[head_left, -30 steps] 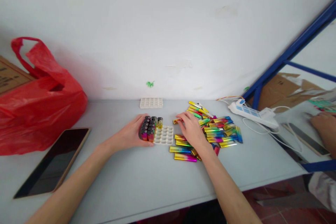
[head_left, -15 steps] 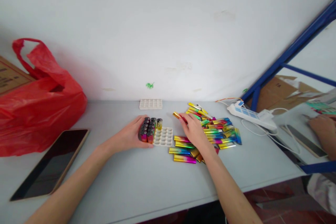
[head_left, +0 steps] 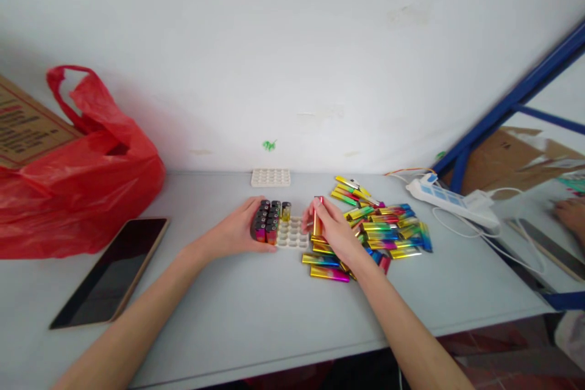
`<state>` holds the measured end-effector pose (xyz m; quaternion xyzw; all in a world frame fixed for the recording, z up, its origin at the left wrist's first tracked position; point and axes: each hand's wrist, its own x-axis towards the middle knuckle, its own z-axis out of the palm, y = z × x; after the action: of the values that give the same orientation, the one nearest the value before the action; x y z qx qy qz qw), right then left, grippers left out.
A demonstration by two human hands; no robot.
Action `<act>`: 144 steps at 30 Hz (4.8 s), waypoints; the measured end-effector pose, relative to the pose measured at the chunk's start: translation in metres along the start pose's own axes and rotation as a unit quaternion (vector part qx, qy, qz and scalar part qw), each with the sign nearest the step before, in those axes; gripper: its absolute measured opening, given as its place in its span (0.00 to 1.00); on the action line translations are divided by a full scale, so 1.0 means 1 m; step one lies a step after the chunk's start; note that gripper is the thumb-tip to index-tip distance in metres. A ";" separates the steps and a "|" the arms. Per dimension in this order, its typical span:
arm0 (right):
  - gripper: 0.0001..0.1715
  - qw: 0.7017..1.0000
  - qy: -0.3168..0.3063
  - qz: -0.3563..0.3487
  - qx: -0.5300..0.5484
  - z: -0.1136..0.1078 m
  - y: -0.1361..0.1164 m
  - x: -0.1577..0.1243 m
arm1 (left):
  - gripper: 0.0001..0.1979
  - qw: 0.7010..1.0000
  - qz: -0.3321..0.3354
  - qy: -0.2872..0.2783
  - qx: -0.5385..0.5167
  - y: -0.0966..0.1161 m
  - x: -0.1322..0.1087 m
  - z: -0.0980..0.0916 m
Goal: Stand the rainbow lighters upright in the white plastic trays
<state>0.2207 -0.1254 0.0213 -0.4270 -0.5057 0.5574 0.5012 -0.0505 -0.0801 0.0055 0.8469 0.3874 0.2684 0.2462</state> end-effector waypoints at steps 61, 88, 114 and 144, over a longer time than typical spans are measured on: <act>0.15 0.773 -0.051 -0.157 -0.613 0.022 -0.006 0.000 | 0.41 1.000 -0.021 -0.018 -0.011 0.006 0.000 -0.002; 0.23 0.772 0.093 -0.059 -0.626 -0.149 -0.003 0.080 | 0.43 0.999 -0.035 -0.008 -0.016 -0.002 0.000 0.001; 0.33 0.982 0.164 -0.088 -0.032 -0.056 -0.017 0.054 | 0.44 1.000 -0.019 0.004 -0.019 -0.008 -0.001 0.004; 0.32 0.930 0.132 -0.108 -0.327 0.003 0.003 0.014 | 0.42 0.998 -0.050 0.027 0.012 0.003 0.002 0.010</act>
<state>0.2152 -0.1115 0.0193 -0.5795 -0.6322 0.2428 0.4533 -0.0408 -0.0825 0.0005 0.8219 0.4390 0.2738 0.2383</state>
